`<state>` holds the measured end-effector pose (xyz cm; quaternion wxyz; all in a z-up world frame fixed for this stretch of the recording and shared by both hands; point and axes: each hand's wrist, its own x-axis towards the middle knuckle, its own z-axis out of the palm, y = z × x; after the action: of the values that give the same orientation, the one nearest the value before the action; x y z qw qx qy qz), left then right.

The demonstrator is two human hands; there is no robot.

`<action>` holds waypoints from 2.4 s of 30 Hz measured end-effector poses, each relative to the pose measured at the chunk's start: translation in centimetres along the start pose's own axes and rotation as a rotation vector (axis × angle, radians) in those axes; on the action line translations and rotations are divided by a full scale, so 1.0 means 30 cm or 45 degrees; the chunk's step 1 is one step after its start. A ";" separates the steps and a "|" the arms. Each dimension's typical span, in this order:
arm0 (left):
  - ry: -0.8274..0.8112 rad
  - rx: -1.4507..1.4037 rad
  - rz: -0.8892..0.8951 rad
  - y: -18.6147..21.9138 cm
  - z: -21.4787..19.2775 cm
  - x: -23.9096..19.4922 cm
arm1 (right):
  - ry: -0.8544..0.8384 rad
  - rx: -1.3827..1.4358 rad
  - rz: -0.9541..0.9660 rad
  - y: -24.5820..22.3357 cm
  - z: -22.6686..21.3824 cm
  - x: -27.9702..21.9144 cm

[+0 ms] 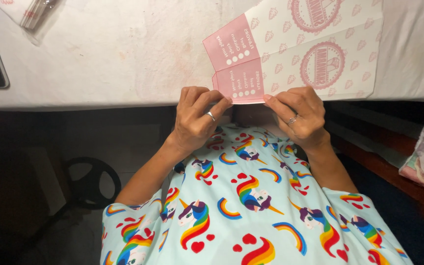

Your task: Folding flat paper templates into bags and stacking them on a table.

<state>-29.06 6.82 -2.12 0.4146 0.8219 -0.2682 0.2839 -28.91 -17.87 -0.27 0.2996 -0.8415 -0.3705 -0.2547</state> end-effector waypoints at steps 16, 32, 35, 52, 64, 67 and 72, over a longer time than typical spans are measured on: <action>-0.145 -0.079 -0.392 0.040 -0.023 0.044 | -0.105 0.182 0.419 -0.014 -0.030 0.036; -0.243 -0.124 -0.579 0.060 -0.013 0.068 | -0.324 0.307 0.640 0.019 -0.065 0.094; -0.252 -0.127 -0.584 0.058 -0.013 0.064 | -0.337 0.330 0.654 0.021 -0.067 0.097; -0.257 -0.150 -0.602 0.061 -0.011 0.063 | -0.385 0.343 0.707 0.026 -0.071 0.105; -0.125 0.246 0.211 0.095 0.171 -0.050 | -0.388 0.216 0.625 0.030 -0.063 0.088; -0.304 0.392 0.281 0.147 0.098 -0.004 | -0.435 0.001 0.528 0.010 -0.087 0.087; -0.431 0.592 0.326 0.186 0.073 0.020 | -0.427 -0.035 0.514 0.029 -0.131 0.026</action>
<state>-31.89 2.02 0.17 0.1261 0.8897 -0.3627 0.2469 -28.57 -20.70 2.69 0.2672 -0.9329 -0.2359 -0.0519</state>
